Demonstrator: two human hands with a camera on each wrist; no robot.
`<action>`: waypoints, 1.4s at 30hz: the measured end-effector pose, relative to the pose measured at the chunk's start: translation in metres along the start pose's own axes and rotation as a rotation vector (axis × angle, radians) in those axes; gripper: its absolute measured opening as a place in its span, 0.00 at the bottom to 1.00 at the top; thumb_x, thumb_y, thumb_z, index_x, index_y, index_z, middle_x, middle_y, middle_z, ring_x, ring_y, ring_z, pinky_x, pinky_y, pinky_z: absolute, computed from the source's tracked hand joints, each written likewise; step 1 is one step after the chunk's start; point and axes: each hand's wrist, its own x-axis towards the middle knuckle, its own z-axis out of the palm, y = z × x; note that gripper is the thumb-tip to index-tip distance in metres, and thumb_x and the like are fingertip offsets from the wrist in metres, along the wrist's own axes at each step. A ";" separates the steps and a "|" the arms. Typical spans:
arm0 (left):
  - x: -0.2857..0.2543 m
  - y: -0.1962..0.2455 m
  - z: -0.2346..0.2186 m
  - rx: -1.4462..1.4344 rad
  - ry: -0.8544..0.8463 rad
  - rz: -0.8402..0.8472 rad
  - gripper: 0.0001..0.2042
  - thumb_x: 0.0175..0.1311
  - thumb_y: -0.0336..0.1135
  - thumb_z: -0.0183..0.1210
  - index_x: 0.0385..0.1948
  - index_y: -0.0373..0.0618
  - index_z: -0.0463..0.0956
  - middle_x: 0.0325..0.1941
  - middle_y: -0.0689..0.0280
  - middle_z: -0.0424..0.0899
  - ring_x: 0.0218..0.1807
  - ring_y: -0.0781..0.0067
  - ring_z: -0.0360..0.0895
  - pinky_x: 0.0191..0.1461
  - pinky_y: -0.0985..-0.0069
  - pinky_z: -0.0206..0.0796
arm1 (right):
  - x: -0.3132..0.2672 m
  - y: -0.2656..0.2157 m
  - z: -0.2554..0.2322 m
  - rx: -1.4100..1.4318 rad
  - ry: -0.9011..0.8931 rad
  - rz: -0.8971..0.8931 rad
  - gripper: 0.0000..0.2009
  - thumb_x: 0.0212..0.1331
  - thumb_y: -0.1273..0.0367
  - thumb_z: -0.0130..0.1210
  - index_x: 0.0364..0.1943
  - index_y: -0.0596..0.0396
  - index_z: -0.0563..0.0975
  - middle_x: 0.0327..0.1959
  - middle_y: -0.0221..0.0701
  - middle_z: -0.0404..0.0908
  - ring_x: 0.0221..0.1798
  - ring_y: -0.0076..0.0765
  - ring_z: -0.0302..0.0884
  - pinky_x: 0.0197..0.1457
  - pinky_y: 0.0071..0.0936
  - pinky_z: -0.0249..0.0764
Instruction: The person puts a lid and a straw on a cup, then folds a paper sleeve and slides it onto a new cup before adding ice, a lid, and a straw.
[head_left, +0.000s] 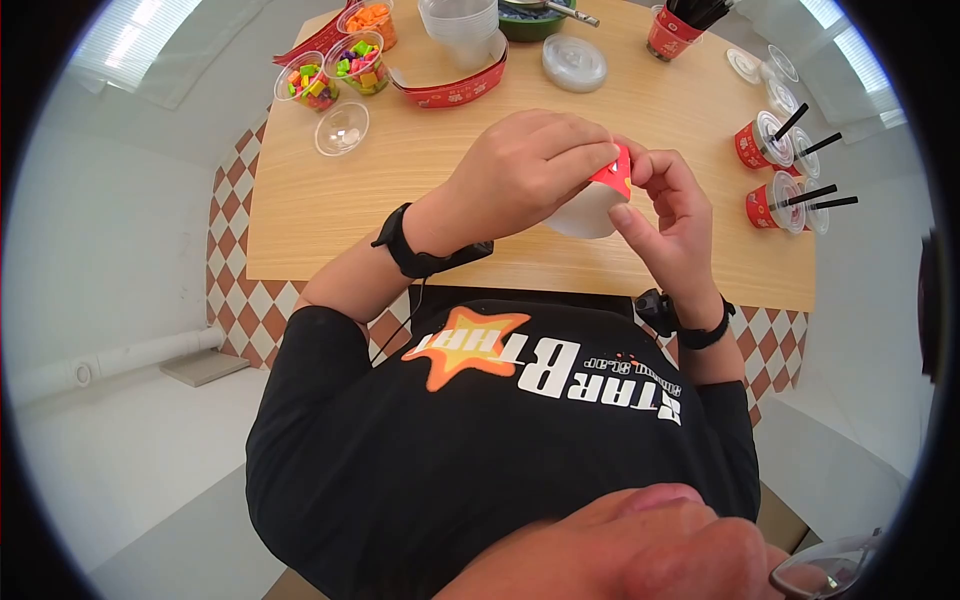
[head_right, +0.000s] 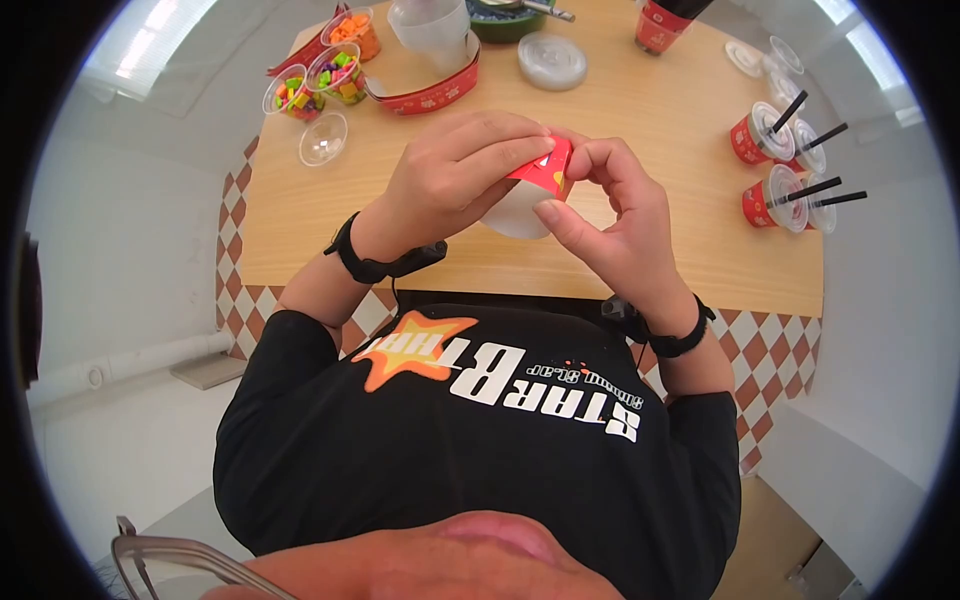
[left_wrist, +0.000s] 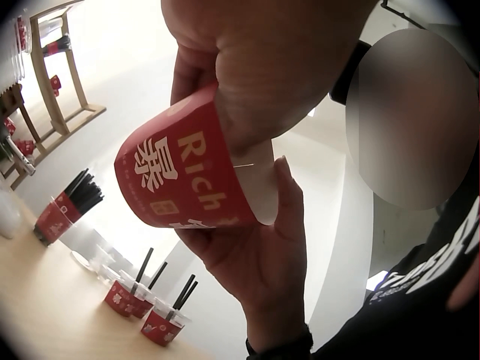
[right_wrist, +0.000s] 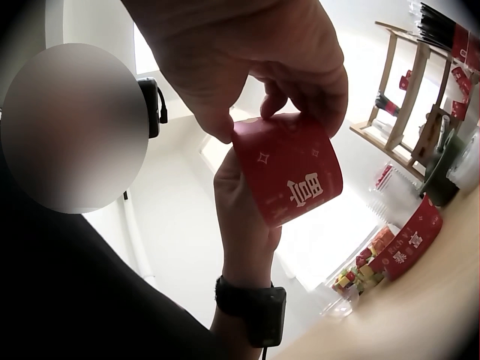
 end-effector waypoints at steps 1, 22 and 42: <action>0.000 0.001 -0.001 0.001 -0.001 0.001 0.17 0.45 0.24 0.67 0.42 0.40 0.80 0.43 0.60 0.84 0.41 0.59 0.83 0.41 0.68 0.76 | 0.000 0.002 0.000 -0.002 0.011 0.050 0.16 0.57 0.70 0.66 0.42 0.58 0.71 0.49 0.38 0.78 0.56 0.31 0.74 0.64 0.30 0.68; -0.014 -0.032 0.027 -0.209 -0.281 -0.650 0.12 0.65 0.30 0.53 0.45 0.37 0.82 0.29 0.54 0.84 0.26 0.67 0.80 0.30 0.73 0.68 | 0.002 0.002 -0.038 -0.086 0.212 -0.264 0.20 0.72 0.53 0.47 0.50 0.58 0.70 0.53 0.42 0.75 0.53 0.35 0.73 0.57 0.33 0.70; -0.063 -0.076 0.073 -0.097 -0.215 -0.804 0.17 0.65 0.32 0.52 0.54 0.38 0.77 0.39 0.47 0.85 0.41 0.49 0.83 0.48 0.64 0.75 | -0.014 -0.118 -0.031 -0.326 0.522 -1.602 0.14 0.69 0.52 0.46 0.34 0.43 0.75 0.30 0.15 0.75 0.27 0.15 0.69 0.29 0.12 0.66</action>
